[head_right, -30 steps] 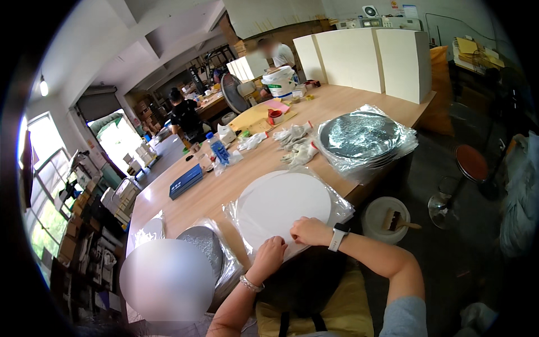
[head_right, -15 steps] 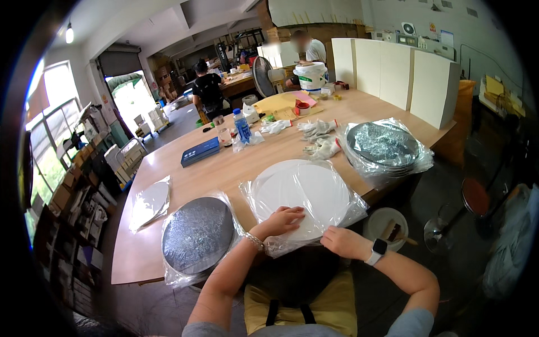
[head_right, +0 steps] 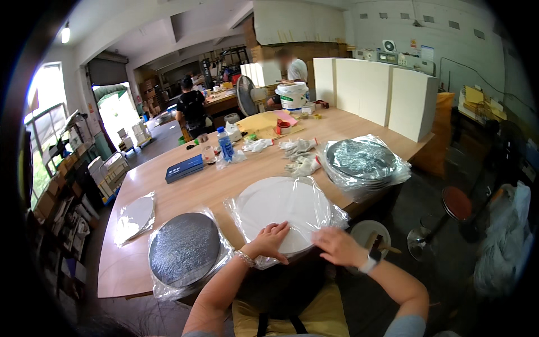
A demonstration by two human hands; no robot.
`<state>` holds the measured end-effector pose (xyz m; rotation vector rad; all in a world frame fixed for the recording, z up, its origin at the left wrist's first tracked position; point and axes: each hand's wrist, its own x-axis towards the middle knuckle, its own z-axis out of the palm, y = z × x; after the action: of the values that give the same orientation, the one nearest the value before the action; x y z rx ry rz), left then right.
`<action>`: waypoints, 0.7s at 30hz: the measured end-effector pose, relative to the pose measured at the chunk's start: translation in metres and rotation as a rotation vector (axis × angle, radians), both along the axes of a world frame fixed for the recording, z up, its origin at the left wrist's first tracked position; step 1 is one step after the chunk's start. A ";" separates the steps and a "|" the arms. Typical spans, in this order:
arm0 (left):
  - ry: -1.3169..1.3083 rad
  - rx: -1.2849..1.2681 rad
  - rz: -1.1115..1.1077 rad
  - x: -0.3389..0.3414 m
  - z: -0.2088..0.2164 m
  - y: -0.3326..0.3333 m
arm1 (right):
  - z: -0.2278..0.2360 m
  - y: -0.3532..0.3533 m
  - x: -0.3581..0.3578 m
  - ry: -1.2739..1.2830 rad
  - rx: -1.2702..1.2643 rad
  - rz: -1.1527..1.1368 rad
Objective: The person wraps round discs in clear plastic film at a workbench. They pick up a disc, place it on a sheet of plastic, and fold the film over to enclose it, repeating this process for multiple items.
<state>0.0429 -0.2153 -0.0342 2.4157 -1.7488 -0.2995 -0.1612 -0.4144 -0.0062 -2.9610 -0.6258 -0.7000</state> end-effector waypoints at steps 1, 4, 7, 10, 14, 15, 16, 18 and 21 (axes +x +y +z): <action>-0.011 0.009 0.009 0.000 0.000 0.001 | 0.008 -0.004 0.008 -0.025 0.006 -0.090; -0.013 0.023 -0.034 -0.005 0.000 -0.009 | -0.014 -0.054 0.020 0.239 -0.093 -0.172; 0.004 0.023 -0.045 -0.003 0.001 -0.005 | -0.024 -0.052 -0.024 0.277 -0.058 -0.231; -0.002 0.105 -0.023 -0.005 0.008 -0.011 | 0.010 -0.031 -0.045 0.017 -0.006 -0.196; 0.073 0.186 -0.044 0.011 0.007 -0.013 | 0.029 0.024 -0.005 -0.154 0.195 -0.040; 0.121 0.201 -0.064 0.010 0.015 -0.015 | 0.019 0.033 0.004 -0.068 0.239 -0.001; 0.200 0.206 -0.086 0.020 0.015 -0.015 | 0.010 0.045 0.020 0.008 0.282 0.049; 0.356 0.205 -0.130 0.042 0.010 -0.016 | 0.004 0.066 0.039 0.035 0.305 0.027; 0.434 0.187 -0.138 0.049 0.006 -0.014 | -0.028 0.087 0.041 0.157 0.605 -0.172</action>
<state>0.0922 -0.2297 -0.0284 2.1271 -1.7434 -0.9618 -0.1199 -0.3270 -0.0347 -2.4801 -0.1119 -0.5356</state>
